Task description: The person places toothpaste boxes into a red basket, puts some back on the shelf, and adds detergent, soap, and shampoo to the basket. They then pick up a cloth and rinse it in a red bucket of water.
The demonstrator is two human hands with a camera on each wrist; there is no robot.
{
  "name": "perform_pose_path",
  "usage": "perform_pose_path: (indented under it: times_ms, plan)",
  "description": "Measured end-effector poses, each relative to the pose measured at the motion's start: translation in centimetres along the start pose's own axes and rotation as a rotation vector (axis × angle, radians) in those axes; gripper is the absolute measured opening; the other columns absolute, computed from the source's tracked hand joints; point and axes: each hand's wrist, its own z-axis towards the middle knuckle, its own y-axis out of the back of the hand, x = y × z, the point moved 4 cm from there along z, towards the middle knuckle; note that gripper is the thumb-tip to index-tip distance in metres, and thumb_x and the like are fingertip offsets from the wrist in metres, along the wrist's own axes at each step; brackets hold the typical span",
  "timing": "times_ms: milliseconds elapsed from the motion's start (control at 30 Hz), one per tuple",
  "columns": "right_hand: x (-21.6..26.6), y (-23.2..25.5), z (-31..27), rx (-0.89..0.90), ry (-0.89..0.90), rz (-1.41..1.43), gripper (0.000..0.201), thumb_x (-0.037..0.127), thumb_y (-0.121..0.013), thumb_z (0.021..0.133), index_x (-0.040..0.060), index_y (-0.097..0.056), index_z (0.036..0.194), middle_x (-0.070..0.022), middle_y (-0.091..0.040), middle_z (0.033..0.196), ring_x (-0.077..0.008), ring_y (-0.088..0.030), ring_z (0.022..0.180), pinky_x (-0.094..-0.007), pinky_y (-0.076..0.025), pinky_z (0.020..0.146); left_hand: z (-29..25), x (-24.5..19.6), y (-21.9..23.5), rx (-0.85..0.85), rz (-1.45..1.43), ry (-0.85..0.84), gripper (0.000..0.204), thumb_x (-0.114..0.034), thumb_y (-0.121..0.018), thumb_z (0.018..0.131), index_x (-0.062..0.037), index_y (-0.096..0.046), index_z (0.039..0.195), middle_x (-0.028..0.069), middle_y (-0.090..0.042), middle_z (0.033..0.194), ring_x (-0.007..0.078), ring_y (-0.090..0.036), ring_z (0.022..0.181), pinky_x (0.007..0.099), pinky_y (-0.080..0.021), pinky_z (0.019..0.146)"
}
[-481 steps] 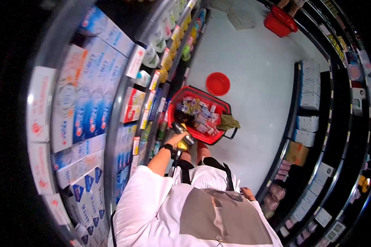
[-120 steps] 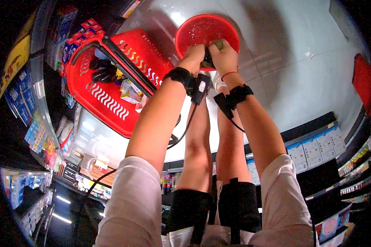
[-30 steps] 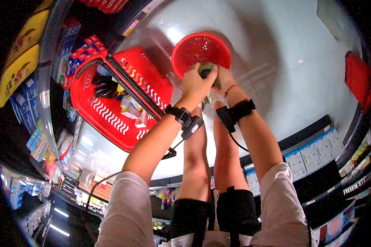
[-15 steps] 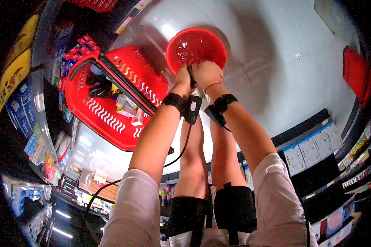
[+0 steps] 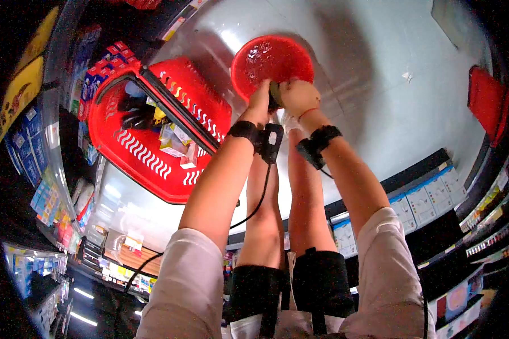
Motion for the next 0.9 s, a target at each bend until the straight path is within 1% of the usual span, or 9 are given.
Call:
perform_pose_path:
  times_ms: [133, 200, 267, 333, 367, 467, 533, 733, 900]
  plan:
    - [-3.2, -2.2, 1.5, -0.009, 0.351, 0.176, 0.046, 0.038, -0.049, 0.085, 0.0043, -0.049, 0.117, -0.0206, -0.058, 0.107, -0.0334, -0.059, 0.092, -0.0394, -0.049, 0.074, -4.6, -0.9, -0.6, 0.208, 0.065, -0.22, 0.04, -0.035, -0.05, 0.089, -0.0089, -0.051, 0.119, 0.0056, -0.055, 0.112, 0.0189, -0.053, 0.1, 0.0328, -0.043, 0.086]
    - [-2.3, 0.2, -1.7, 0.332, 0.071, 0.728, 0.057, 0.05, -0.049, 0.083, 0.0076, -0.049, 0.121, -0.0197, -0.057, 0.111, -0.0304, -0.058, 0.099, -0.0392, -0.05, 0.078, -6.8, -1.1, -0.8, 0.248, 0.013, -0.384, 0.039, -0.022, -0.053, 0.088, -0.0094, -0.047, 0.124, 0.0063, -0.053, 0.117, 0.019, -0.051, 0.103, 0.0325, -0.042, 0.088]
    - [-3.3, -1.0, -2.0, 0.447, 0.006, 0.93, 0.06, 0.045, -0.062, 0.077, 0.008, -0.049, 0.122, -0.0151, -0.057, 0.111, -0.0252, -0.057, 0.099, -0.0351, -0.048, 0.084, -8.1, -0.9, -0.5, 0.255, -0.009, -0.476, 0.033, -0.011, -0.051, 0.083, -0.0069, -0.051, 0.116, 0.0077, -0.056, 0.108, 0.0185, -0.053, 0.098, 0.0318, -0.043, 0.086]
    - [-2.4, 0.2, -3.3, 0.257, 0.503, 0.656, 0.057, 0.031, -0.071, 0.072, 0.0087, -0.051, 0.12, -0.0116, -0.059, 0.108, -0.0205, -0.057, 0.1, -0.0313, -0.044, 0.089, -9.3, -0.6, -0.3, 0.254, 0.045, -0.429, 0.027, -0.01, -0.05, 0.083, -0.0042, -0.052, 0.109, 0.0068, -0.058, 0.101, 0.0175, -0.056, 0.093, 0.0314, -0.044, 0.083]
    - [-1.2, 2.2, -5.1, 0.325, 0.347, 0.829, 0.046, 0.018, -0.075, 0.068, 0.0075, -0.057, 0.109, -0.0064, -0.06, 0.102, -0.0168, -0.055, 0.096, -0.03, -0.044, 0.086, -9.2, 0.0, 0.0, 0.213, 0.093, -0.471, 0.026, -0.011, -0.051, 0.083, -0.0036, -0.052, 0.108, 0.0067, -0.058, 0.099, 0.0172, -0.057, 0.091, 0.031, -0.045, 0.081]
    - [-0.8, 4.1, -7.5, 0.125, 0.506, 0.9, 0.026, 0.013, -0.074, 0.069, 0.0057, -0.059, 0.089, -0.002, -0.059, 0.091, -0.0142, -0.053, 0.09, -0.0274, -0.043, 0.082, -12.3, -0.4, -1.2, 0.157, 0.141, -0.58, 0.023, -0.014, -0.052, 0.081, -0.005, -0.054, 0.101, 0.0048, -0.058, 0.091, 0.0155, -0.058, 0.082, 0.028, -0.048, 0.071]
    - [-0.9, 5.2, -9.6, 0.092, 0.404, 0.896, 0.019, 0.012, -0.072, 0.07, 0.0066, -0.055, 0.075, -0.0004, -0.055, 0.083, -0.0126, -0.05, 0.085, -0.0261, -0.042, 0.077, -16.4, -1.0, -2.6, 0.205, 0.054, -0.355, 0.023, -0.014, -0.053, 0.078, -0.0069, -0.053, 0.099, 0.0039, -0.056, 0.087, 0.0146, -0.056, 0.075, 0.0276, -0.048, 0.063]
    - [-0.1, 12.7, -20.7, 0.159, 0.143, 1.42, 0.015, 0.016, -0.063, 0.083, 0.0081, -0.051, 0.088, 0.0047, -0.048, 0.08, -0.0083, -0.047, 0.077, -0.0259, -0.041, 0.071, -27.2, -1.4, -3.9, 0.156, 0.28, -0.553, 0.047, -0.007, -0.055, 0.068, -0.0095, -0.048, 0.114, 0.0049, -0.053, 0.088, 0.0145, -0.051, 0.069, 0.0264, -0.042, 0.057]
    - [-1.2, 19.9, -30.1, -0.029, 0.331, 1.531, 0.013, 0.019, -0.056, 0.089, 0.0061, -0.054, 0.089, 0.0022, -0.05, 0.079, -0.0093, -0.049, 0.071, -0.0233, -0.043, 0.063, -36.1, -0.9, -3.4, 0.217, 0.167, -0.658, 0.036, -0.002, -0.057, 0.065, -0.0045, -0.052, 0.1, 0.0039, -0.053, 0.083, 0.0133, -0.05, 0.072, 0.0256, -0.041, 0.06]
